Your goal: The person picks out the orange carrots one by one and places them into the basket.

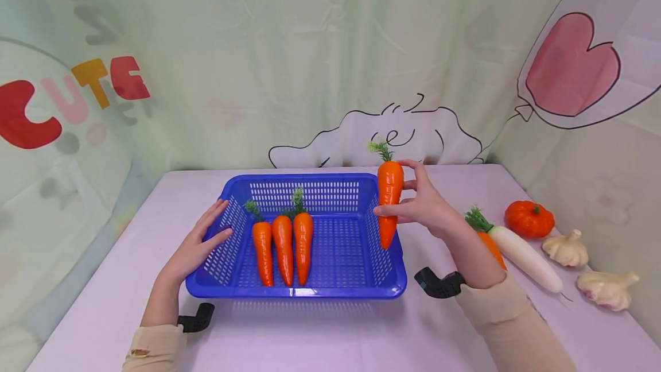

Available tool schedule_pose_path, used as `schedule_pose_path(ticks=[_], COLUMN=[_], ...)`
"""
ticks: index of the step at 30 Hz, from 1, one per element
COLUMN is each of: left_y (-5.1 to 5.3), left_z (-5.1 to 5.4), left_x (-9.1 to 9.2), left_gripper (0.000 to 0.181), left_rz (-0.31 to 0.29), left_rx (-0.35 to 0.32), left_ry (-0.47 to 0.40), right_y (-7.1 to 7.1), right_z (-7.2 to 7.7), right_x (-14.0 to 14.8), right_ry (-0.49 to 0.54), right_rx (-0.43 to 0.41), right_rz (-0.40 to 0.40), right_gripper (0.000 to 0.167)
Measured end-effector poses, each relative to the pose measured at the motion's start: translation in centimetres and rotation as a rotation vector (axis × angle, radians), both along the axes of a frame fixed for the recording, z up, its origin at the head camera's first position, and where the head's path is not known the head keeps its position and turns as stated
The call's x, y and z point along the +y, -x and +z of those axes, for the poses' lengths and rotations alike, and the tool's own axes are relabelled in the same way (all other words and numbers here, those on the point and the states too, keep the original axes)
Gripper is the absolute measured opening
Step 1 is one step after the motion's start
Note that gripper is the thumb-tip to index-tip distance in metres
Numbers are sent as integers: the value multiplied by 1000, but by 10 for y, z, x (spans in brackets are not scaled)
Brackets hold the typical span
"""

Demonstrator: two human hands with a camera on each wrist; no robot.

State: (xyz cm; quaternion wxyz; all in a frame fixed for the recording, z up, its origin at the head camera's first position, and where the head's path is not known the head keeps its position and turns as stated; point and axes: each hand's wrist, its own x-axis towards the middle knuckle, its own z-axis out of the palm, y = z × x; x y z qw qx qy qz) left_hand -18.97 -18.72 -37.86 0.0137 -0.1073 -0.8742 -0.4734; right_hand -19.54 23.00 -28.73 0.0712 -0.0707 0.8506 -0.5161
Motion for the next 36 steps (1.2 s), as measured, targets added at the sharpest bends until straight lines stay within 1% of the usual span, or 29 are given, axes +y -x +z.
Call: schedule_pose_path(ticks=[8,12,16,29,33,36], left_y=[1,1,0,0,0,0], left_z=[0,0,1,0,0,1], left_x=[-1,-1,-1,0,0,0], left_gripper=[63,63,64,64,64,64], left_rz=[-1,-4,-3,1,2,1], left_rx=[-1,1,-2,4,7,8], left_ry=[-5,-4,2,2,3,0], right_y=[6,12,18,40,44,46], right_z=[10,12,11,1,-3,-9], right_x=[-22,-33,-44,-73,-81,-87], right_ry=[2,25,28,46,49,40], right_rx=[16,-9,-48,-166,-196,-218], right_rz=[88,108,118,170,190,198], right_gripper=[98,96,96,96,96,94])
